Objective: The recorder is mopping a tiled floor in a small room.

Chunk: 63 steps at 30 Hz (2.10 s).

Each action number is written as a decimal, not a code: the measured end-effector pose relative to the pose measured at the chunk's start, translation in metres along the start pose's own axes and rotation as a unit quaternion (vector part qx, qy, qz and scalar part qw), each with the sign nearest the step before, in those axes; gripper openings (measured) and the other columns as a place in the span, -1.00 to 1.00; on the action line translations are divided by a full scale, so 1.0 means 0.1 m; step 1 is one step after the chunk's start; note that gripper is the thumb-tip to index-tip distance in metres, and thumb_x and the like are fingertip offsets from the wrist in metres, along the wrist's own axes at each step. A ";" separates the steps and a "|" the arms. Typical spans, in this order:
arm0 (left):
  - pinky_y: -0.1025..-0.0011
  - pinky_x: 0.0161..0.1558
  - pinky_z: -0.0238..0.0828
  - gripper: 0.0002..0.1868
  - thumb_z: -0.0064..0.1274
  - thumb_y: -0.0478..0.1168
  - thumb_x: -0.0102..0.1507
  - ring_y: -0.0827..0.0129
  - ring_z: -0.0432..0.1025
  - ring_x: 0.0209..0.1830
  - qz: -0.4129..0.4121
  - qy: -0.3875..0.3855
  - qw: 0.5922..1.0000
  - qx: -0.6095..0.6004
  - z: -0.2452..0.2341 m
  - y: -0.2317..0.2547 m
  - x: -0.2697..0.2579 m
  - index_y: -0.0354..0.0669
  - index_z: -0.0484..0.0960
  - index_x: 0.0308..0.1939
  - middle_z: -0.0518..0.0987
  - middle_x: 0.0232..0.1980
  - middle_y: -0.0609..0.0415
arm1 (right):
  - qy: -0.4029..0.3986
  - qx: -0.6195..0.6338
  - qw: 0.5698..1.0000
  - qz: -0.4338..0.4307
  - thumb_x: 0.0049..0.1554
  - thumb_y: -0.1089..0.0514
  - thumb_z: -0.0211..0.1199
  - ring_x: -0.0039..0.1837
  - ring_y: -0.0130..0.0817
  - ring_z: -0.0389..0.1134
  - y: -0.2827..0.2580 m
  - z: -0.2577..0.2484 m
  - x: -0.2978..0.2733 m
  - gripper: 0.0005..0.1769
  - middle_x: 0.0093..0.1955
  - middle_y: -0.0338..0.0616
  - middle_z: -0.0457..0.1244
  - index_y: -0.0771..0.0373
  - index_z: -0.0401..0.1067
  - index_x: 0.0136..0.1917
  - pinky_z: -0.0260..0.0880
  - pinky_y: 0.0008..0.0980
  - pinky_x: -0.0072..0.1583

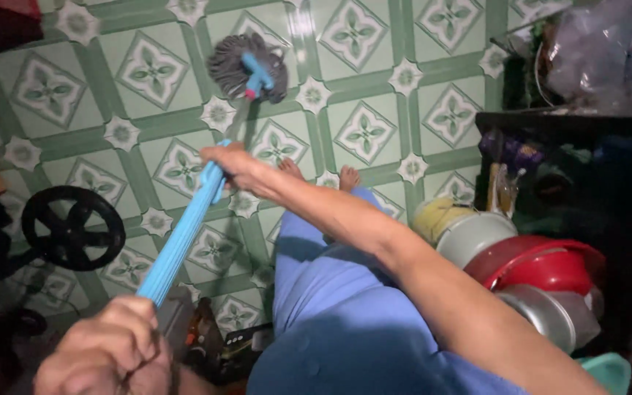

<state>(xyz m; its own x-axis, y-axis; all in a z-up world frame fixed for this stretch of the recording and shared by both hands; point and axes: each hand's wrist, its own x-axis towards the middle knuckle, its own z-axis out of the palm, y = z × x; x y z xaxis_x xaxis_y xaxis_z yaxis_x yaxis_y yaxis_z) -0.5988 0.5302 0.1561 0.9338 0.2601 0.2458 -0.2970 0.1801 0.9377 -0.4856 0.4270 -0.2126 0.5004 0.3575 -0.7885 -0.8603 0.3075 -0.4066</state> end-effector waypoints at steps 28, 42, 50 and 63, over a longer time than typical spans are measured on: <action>0.24 -0.33 0.23 -0.83 0.03 -0.43 0.28 0.14 0.29 -0.47 -0.051 -0.408 0.911 -0.027 2.75 -1.18 -1.21 -0.28 0.38 -0.37 0.35 -0.39 -0.02 | 0.185 0.266 0.940 -0.104 -0.01 0.28 0.27 -0.29 -0.15 0.34 -0.03 -4.39 -2.50 -0.87 -0.32 0.02 0.27 0.31 0.33 -0.24 0.50 -0.16 -0.20; 0.26 -0.24 0.27 -0.86 0.02 -0.27 0.35 0.12 0.37 -0.36 -0.069 -0.328 0.935 0.117 2.16 -1.64 -1.50 -0.33 0.49 -0.16 0.47 -0.28 -0.11 | 0.294 0.179 0.937 -0.062 0.01 0.14 0.25 -0.27 -0.21 0.33 0.54 -5.12 -1.72 -0.90 -0.33 -0.16 0.26 0.17 0.38 -0.23 0.42 -0.20 -0.20; 0.31 -0.50 0.34 -0.56 0.07 -0.14 0.37 0.33 0.31 -0.57 -0.162 -0.244 0.948 -0.125 1.63 -0.60 -0.53 -0.42 0.26 -0.38 0.43 -0.48 0.01 | 0.096 0.321 0.941 -0.041 -0.01 0.21 0.27 -0.36 -0.29 0.23 0.76 -3.16 -1.66 -0.81 -0.43 -0.20 0.15 0.15 0.30 -0.39 0.35 -0.18 -0.27; 0.40 -0.46 0.29 -0.67 -0.04 -0.24 0.38 0.44 0.26 -0.57 -0.265 -0.338 0.891 -0.145 2.76 -1.52 -1.21 -0.23 0.31 -0.46 0.36 -0.49 0.13 | 0.263 0.421 0.865 -0.077 -0.06 0.19 0.27 -0.29 -0.21 0.27 1.62 -5.01 -2.26 -0.85 -0.35 -0.15 0.19 0.16 0.30 -0.31 0.45 -0.07 -0.10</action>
<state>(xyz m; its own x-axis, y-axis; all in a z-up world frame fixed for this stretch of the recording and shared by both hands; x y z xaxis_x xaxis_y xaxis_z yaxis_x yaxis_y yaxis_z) -0.6116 0.2092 0.0515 0.8360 -0.5479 -0.0290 0.2736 0.3704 0.8877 -0.7862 -0.0458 -0.3314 0.2991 -0.1277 -0.9457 -0.3001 0.9281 -0.2202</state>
